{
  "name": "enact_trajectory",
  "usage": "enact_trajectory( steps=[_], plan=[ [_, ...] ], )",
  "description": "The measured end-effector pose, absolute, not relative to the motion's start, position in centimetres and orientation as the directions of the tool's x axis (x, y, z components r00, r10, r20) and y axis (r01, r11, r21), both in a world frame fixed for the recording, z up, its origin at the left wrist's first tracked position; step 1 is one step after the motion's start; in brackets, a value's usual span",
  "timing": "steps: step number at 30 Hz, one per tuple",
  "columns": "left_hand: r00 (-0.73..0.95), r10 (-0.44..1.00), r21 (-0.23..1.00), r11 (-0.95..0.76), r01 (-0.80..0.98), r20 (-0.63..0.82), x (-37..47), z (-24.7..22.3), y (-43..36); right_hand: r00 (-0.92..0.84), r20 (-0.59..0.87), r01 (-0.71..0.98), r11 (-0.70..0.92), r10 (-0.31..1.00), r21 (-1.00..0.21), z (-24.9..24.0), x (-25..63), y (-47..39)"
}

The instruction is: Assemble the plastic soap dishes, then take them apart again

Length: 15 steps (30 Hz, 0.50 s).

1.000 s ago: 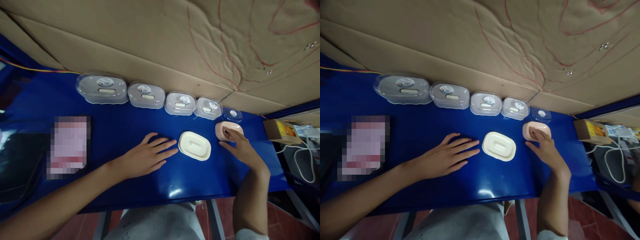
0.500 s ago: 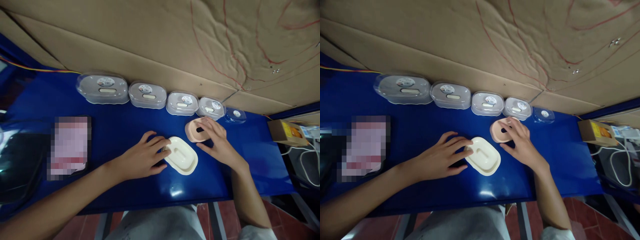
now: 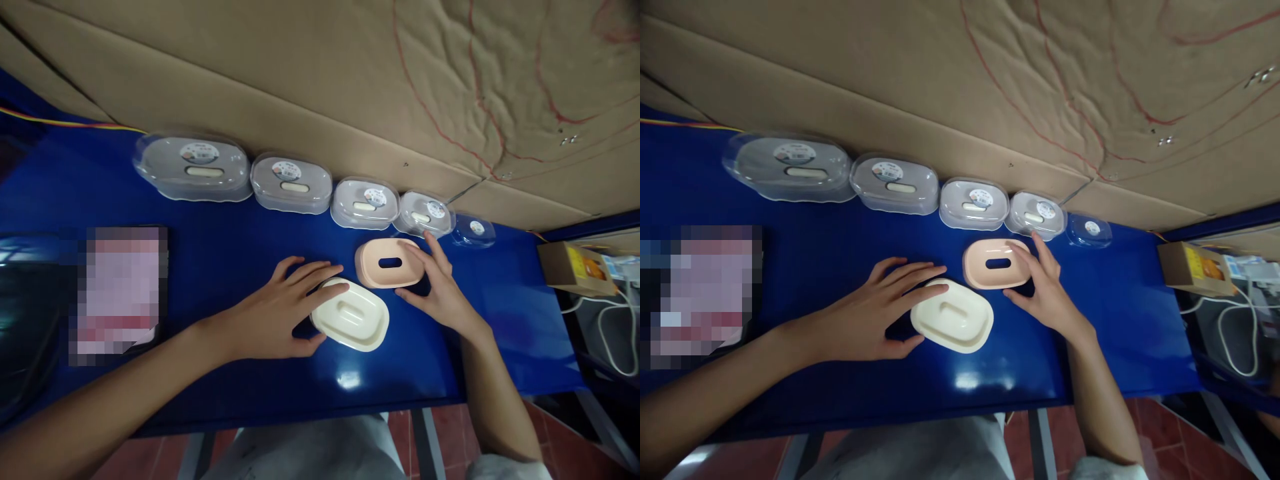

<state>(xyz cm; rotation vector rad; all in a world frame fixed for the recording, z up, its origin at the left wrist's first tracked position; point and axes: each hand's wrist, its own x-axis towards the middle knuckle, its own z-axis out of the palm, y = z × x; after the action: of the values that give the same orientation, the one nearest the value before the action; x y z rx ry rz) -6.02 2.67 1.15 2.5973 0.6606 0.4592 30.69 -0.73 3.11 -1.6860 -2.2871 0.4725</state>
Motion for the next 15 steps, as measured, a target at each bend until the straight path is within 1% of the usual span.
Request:
enact_trajectory(
  steps=[2, 4, 7, 10, 12, 15],
  plan=[
    [0.834, 0.510, 0.478, -0.798, 0.367, 0.211, -6.0, 1.1, 2.6, -0.318, 0.002, 0.840, 0.283, 0.948, -0.462, 2.8, 30.8, -0.4],
    [0.831, 0.511, 0.481, -0.798, 0.363, 0.221, -6.0, 1.0, 2.6, -0.333, 0.020, 0.817, 0.299, 0.943, -0.493, 2.5, 30.9, 0.0],
    [0.815, 0.530, 0.460, -0.799, 0.388, 0.234, -5.9, 0.8, 2.6, -0.294, 0.137, 0.795, 0.321, 0.946, -0.515, 2.4, 30.6, 0.2],
    [0.763, 0.607, 0.420, -0.766, 0.486, 0.224, -5.8, 0.6, 2.8, -0.279, 0.210, 0.758, 0.349, 0.937, -0.551, 2.7, 29.8, -0.1],
    [0.721, 0.660, 0.407, -0.731, 0.549, 0.213, -5.7, 0.5, 3.0, -0.315, 0.210, 0.746, 0.378, 0.925, -0.548, 2.9, 28.8, -0.7],
    [0.703, 0.681, 0.412, -0.712, 0.569, 0.206, -5.7, 0.3, 3.2, -0.366, 0.195, 0.767, 0.414, 0.910, -0.490, 2.9, 27.1, -1.6]
  ],
)
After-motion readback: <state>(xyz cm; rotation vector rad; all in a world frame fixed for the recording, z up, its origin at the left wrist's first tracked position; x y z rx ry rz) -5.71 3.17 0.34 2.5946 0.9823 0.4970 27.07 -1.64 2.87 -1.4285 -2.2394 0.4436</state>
